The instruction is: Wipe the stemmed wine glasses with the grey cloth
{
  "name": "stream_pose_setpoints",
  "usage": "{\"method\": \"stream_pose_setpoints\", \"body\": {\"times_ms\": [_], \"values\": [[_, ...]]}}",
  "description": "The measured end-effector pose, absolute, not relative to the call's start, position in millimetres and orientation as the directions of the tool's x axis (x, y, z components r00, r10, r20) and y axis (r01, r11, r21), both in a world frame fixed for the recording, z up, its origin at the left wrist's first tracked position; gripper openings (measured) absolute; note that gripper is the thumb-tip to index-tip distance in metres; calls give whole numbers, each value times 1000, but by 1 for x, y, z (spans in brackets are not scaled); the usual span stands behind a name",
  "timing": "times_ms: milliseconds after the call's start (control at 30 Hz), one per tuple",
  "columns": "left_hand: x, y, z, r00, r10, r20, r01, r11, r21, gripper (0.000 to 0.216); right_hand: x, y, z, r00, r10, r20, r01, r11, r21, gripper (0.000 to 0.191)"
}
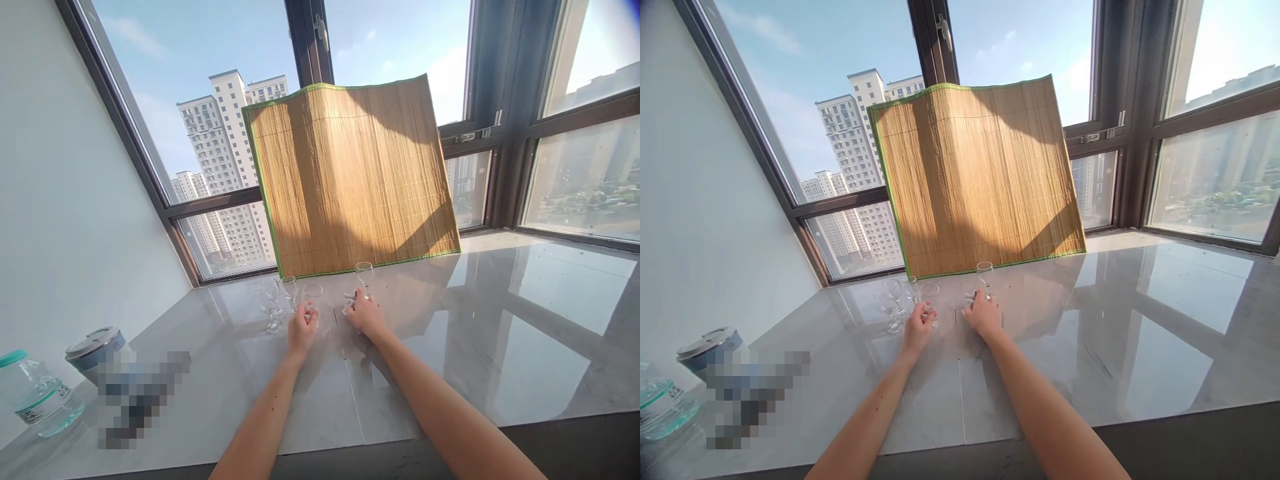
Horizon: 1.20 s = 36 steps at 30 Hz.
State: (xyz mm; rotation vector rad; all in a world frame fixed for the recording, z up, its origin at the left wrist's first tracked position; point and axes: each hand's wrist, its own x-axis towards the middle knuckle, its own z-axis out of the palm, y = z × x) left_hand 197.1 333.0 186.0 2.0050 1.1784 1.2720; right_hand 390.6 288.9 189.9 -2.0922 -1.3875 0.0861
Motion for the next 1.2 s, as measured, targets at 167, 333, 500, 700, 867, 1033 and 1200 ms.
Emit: {"method": "stream_pose_setpoints", "body": {"times_ms": [167, 333, 500, 700, 867, 1033, 1200], "values": [[196, 326, 193, 197, 882, 429, 488, -468, 737, 37, 392, 291, 189, 421, 845, 330, 816, -194, -544, 50], [196, 322, 200, 89, 886, 455, 623, -406, 668, 32, 382, 291, 188, 357, 830, 428, 693, 72, -717, 63], [193, 325, 199, 129, 856, 500, 695, -438, 571, 35, 367, 288, 198, 276, 842, 464, 269, 395, -878, 63], [190, 323, 195, 276, 781, 561, 836, -483, 261, 28, 354, 278, 209, 167, 784, 598, 275, 546, -792, 55], [189, 323, 194, 357, 701, 618, 836, -535, 123, 35, 366, 283, 205, 255, 719, 646, 534, 452, -714, 53], [188, 326, 194, 362, 685, 632, 797, -579, 171, 41, 384, 291, 196, 405, 684, 607, 650, 251, -717, 56], [187, 329, 192, 333, 712, 619, 789, -570, 230, 44, 385, 294, 193, 254, 902, 348, 366, 244, -898, 59]]}}
